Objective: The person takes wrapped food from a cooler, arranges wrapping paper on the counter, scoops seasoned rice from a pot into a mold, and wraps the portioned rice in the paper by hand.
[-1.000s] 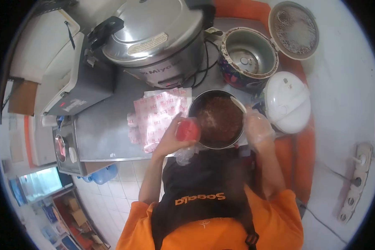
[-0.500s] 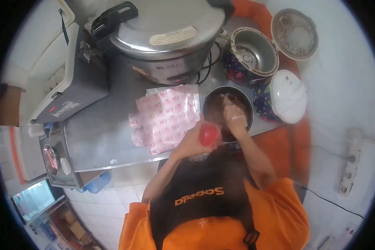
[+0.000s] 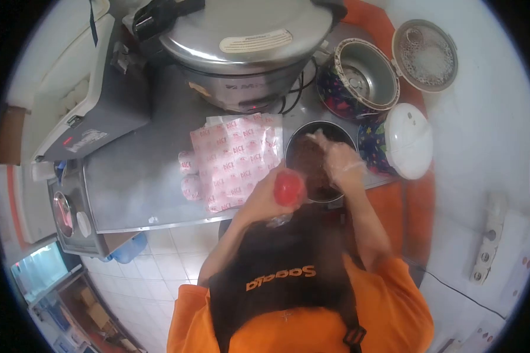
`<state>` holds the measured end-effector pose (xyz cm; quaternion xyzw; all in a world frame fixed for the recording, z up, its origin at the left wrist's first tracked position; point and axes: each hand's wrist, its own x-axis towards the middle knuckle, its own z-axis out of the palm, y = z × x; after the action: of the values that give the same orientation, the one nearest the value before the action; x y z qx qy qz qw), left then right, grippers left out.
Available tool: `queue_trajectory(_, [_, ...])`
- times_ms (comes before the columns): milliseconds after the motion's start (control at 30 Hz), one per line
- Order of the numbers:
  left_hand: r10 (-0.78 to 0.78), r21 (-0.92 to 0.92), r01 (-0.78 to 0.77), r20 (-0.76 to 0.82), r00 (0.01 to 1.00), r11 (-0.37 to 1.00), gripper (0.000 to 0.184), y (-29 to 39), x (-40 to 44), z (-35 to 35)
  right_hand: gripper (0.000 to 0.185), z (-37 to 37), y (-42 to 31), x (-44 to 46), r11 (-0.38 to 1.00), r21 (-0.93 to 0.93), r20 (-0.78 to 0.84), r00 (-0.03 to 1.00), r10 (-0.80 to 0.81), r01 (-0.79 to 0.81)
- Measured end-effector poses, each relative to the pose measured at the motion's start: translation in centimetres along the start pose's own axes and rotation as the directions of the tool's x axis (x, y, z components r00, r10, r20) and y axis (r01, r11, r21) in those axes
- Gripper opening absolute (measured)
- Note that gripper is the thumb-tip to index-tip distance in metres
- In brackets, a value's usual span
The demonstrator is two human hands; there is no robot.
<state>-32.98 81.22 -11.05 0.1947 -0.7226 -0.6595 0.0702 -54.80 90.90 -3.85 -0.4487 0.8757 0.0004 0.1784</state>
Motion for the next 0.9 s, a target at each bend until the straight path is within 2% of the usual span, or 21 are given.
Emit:
queue_trajectory(33, [0.001,-0.009,-0.001,-0.017,1.000,1.000,0.107,-0.2,-0.3,0.1,0.040,3.6,1.4,0.6,0.999,-0.021,0.035,0.999,0.038,-0.037])
queue_trajectory(67, [0.011,0.004,-0.011,-0.040,0.999,1.000,0.101,0.0,-0.5,0.3,0.043,9.9,3.9,1.9,0.996,-0.044,0.062,0.995,0.078,-0.075])
queue_trajectory(100, [0.024,0.021,-0.023,-0.063,0.998,1.000,0.094,0.3,-0.5,0.3,0.046,10.8,4.3,2.2,0.996,-0.058,0.086,0.994,0.071,-0.067])
queue_trajectory(167, [0.038,0.018,-0.036,-0.100,0.994,0.999,0.088,0.6,-0.1,0.0,0.052,7.5,3.3,2.0,0.997,-0.081,0.133,0.991,0.003,0.008])
queue_trajectory(200, [0.024,-0.007,-0.025,-0.095,0.995,1.000,0.087,0.5,-0.2,-0.1,0.054,3.5,1.7,0.8,0.995,-0.082,0.170,0.984,-0.046,0.061])
queue_trajectory(233, [0.007,-0.033,-0.010,-0.078,0.997,0.999,0.087,0.4,-0.6,0.0,0.054,0.0,-0.2,0.0,0.999,-0.041,0.202,0.979,-0.018,0.027])
queue_trajectory(333, [-0.045,-0.028,0.043,-0.055,0.997,0.999,0.086,0.7,-0.7,0.1,0.054,7.1,0.3,0.4,0.997,-0.082,0.339,0.940,0.031,-0.004])
queue_trajectory(367, [-0.018,-0.026,0.017,-0.042,0.999,1.000,0.093,0.5,-0.7,0.1,0.056,9.9,2.0,0.6,0.991,-0.127,0.304,0.953,-0.007,0.048])
queue_trajectory(433, [0.030,-0.023,-0.030,-0.022,0.999,0.999,0.107,-0.5,-0.5,0.1,0.055,5.3,2.5,-1.3,0.999,-0.016,0.163,0.986,-0.039,0.042])
queue_trajectory(467, [0.006,-0.013,-0.006,-0.025,1.000,1.000,0.106,-0.6,-0.9,0.4,0.054,2.5,2.1,-2.7,0.998,0.045,0.100,0.994,-0.042,0.038])
queue_trajectory(500, [-0.006,0.001,0.006,-0.038,0.999,1.000,0.106,-0.6,-0.7,0.4,0.059,0.0,1.5,-2.6,0.990,0.050,0.139,0.983,0.122,-0.130])
queue_trajectory(567, [-0.018,0.003,0.018,-0.047,0.999,1.000,0.105,-0.9,-1.0,0.6,0.062,5.8,3.6,-1.8,0.989,0.011,0.129,0.981,0.146,-0.148])
queue_trajectory(633, [0.002,-0.020,-0.003,-0.052,0.999,1.000,0.105,-1.0,-0.7,0.9,0.067,6.1,2.8,-1.5,0.988,-0.017,0.087,0.984,0.154,-0.153])
queue_trajectory(733, [-0.031,-0.024,0.030,-0.042,0.999,0.999,0.105,-0.4,-0.8,0.5,0.067,3.1,3.9,-1.7,0.987,0.074,0.012,0.990,0.143,-0.144])
queue_trajectory(767, [-0.020,-0.028,0.019,-0.066,0.998,0.999,0.105,-1.0,-0.8,0.7,0.067,-0.9,2.3,-2.7,0.971,0.072,0.050,0.973,0.227,-0.230])
queue_trajectory(867, [-0.007,-0.032,0.005,-0.084,0.996,0.999,0.102,-1.7,-0.8,0.8,0.067,8.5,4.4,-1.8,0.976,-0.090,0.154,0.965,0.212,-0.200])
queue_trajectory(900, [-0.025,-0.041,0.021,-0.079,0.997,0.999,0.099,-0.6,-0.8,0.7,0.059,8.8,4.5,-1.4,0.990,-0.073,0.189,0.973,0.130,-0.118])
